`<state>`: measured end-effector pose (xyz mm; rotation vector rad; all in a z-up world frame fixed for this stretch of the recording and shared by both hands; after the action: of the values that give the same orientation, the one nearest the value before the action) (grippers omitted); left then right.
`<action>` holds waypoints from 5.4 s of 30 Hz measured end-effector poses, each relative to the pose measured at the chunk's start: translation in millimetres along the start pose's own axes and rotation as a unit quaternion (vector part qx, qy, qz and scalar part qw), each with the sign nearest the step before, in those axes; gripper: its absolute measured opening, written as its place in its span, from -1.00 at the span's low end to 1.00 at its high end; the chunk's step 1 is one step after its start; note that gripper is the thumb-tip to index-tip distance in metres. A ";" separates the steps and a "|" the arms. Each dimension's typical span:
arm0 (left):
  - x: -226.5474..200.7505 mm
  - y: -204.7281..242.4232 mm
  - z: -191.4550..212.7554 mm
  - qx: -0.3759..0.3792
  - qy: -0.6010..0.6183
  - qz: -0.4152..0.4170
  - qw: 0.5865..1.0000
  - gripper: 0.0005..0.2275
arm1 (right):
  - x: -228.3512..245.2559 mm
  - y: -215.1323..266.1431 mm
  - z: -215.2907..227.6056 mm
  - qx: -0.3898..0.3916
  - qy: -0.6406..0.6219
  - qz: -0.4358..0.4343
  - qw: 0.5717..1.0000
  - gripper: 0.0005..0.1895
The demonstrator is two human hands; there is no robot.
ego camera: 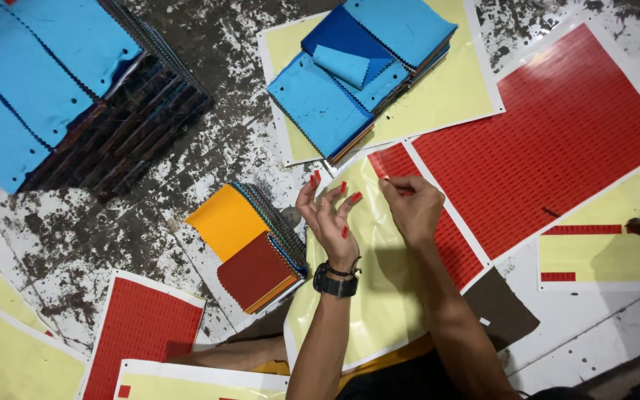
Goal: The person assembles a stack of colorful notebooks by hand. They repeatedly peel small red adhesive strips from yellow backing sheets and apply them to the edges of the notebooks, pressing them down to secure the layers.
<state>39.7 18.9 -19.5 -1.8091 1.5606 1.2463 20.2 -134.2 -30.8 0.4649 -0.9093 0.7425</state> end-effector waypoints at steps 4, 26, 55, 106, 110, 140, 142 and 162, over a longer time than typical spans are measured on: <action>-34.4 3.2 -16.2 -0.004 0.032 0.010 0.999 -0.65 | 28.4 18.1 13.9 -0.077 -0.059 0.150 0.984 -0.85; -229.5 19.0 110.0 0.002 -0.222 -0.130 0.966 -0.65 | 235.8 108.6 -50.8 0.421 -0.157 0.466 0.762 -0.88; -171.8 -79.3 193.1 -0.089 -0.706 -0.375 0.595 -0.84 | 190.4 72.8 -213.8 0.495 0.089 0.383 0.775 -0.84; -162.6 -79.5 202.2 -0.100 -0.676 -0.294 0.669 -0.65 | 200.1 77.2 -204.5 0.535 0.016 0.335 0.775 -0.86; -152.9 -89.5 199.5 -0.073 -0.712 -0.311 0.625 -0.73 | 191.0 72.6 -215.0 0.522 0.052 0.370 0.766 -0.86; -201.5 -81.0 199.6 -0.039 -0.325 -0.177 0.928 -0.61 | 185.4 54.1 -226.0 0.294 0.102 0.692 0.652 -0.79; -199.5 -77.5 199.2 -0.038 -0.327 -0.173 0.928 -0.62 | 178.8 57.5 -225.5 0.324 0.093 0.664 0.668 -0.84; -197.7 -93.4 197.3 0.013 -0.234 -0.156 0.960 -0.67 | 213.8 79.0 -166.1 0.592 -0.005 0.494 0.636 -0.81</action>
<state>69.1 307.9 28.5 -1.5212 0.9857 1.3618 135.2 106.0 62.1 1.1340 -0.4891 2.4179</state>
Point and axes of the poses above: each hand's wrist, its own y-axis away from the middle knuckle, its own z-axis out of the back of the hand, x = y × z, the point moved 3 cm from there along -y, towards the middle knuckle, and after that the axes turned 1 degree about z, right-handed, at the moved point
